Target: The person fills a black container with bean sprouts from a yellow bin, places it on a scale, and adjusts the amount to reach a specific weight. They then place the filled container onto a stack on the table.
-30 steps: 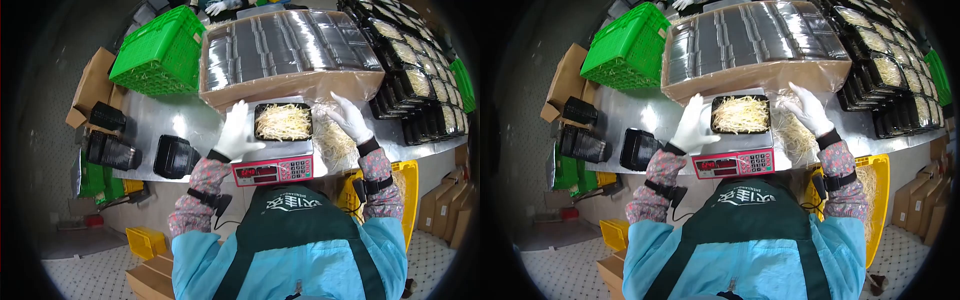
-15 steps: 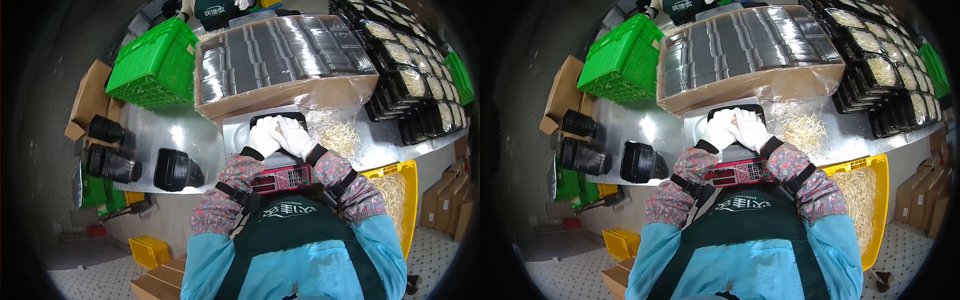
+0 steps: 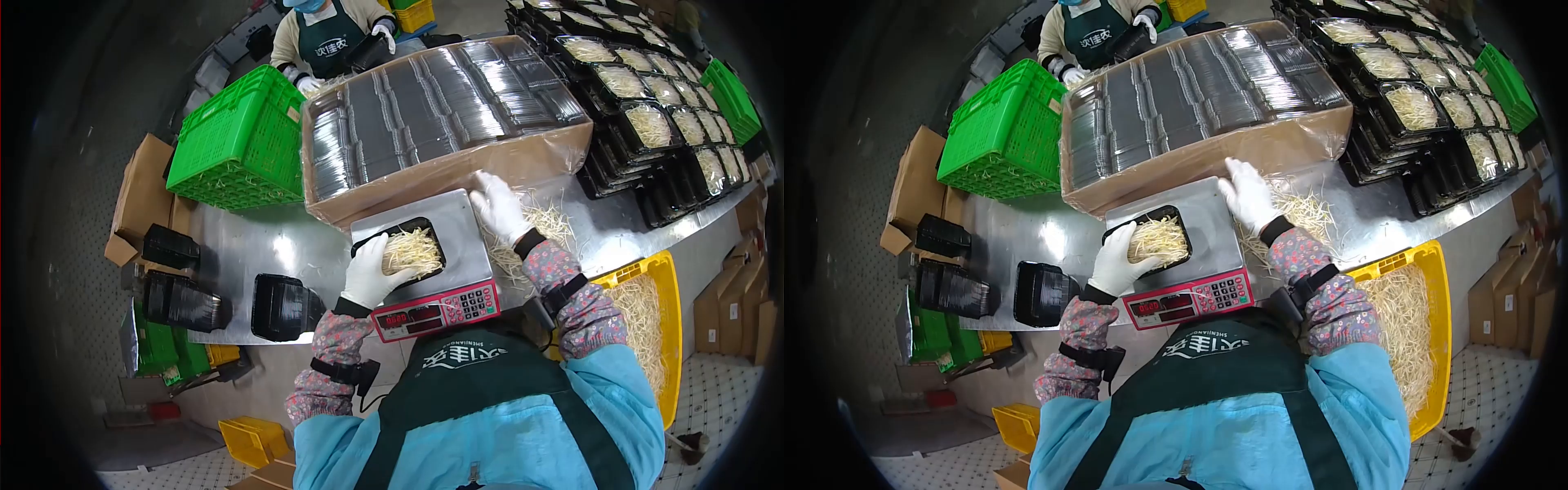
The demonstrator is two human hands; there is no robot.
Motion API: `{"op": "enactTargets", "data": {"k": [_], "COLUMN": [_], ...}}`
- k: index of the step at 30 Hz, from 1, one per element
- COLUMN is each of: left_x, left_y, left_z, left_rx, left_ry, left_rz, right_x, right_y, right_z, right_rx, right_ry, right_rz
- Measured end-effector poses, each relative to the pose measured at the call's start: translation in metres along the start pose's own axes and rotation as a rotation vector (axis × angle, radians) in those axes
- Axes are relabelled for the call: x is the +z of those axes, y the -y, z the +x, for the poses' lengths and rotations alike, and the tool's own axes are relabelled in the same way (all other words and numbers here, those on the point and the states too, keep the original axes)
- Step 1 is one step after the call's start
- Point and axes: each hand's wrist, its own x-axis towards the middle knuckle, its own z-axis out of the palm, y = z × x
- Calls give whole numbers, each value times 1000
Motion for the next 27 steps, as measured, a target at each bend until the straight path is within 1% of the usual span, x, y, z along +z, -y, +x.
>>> {"op": "enactTargets", "data": {"k": [1,2,3,4,5,7,8,9,11,13,14,15,16,17,19,20,21,23,25,26,27], "left_x": [-9,-13,-14,-13,-9,6,17,21,28,42,49,55,59,61,73,76,75,74,78,80,77], "left_y": [-5,-8,-14,-18,-19,-16,-13,-14,-16,-17,-20,-25,-30,-34,-39,-38,-38,-38,-29,-26,-30], "left_z": [0,3,6,7,6,6,6,6,10,21,26,32,40,44,57,63,62,62,64,63,61], "left_rx": [9,29,45,61,85,142,123,112,97,106,105,105,106,53,10,-21,-1,135,83,54,61], "left_ry": [-15,-30,-45,-61,-60,-61,-91,-104,-133,-128,-142,-157,-160,-45,-64,-30,-68,-221,-38,52,21], "left_rz": [25,4,-16,-35,11,97,102,109,123,92,50,7,-21,-37,-160,-183,-169,-80,-154,-189,-185], "right_x": [13,21,31,35,35,29,20,14,8,-1,-9,-2,11,18,40,41,34,46,38,31,16], "right_y": [4,19,27,27,25,9,3,2,9,53,83,92,97,96,90,88,93,79,82,81,84], "right_z": [-10,-17,-26,-27,-27,-14,-7,1,13,15,13,10,6,3,3,0,0,0,10,13,20], "right_rx": [-44,-133,-272,-325,-376,-220,-58,45,16,-123,-154,-216,-200,-157,-12,3,18,-18,-43,-1,-73], "right_ry": [21,131,227,316,401,269,304,243,16,-34,-11,19,41,126,272,310,350,375,409,478,497], "right_rz": [-176,-221,-270,-289,-309,-411,-470,-515,-136,329,373,339,375,297,107,88,72,94,121,136,115]}}
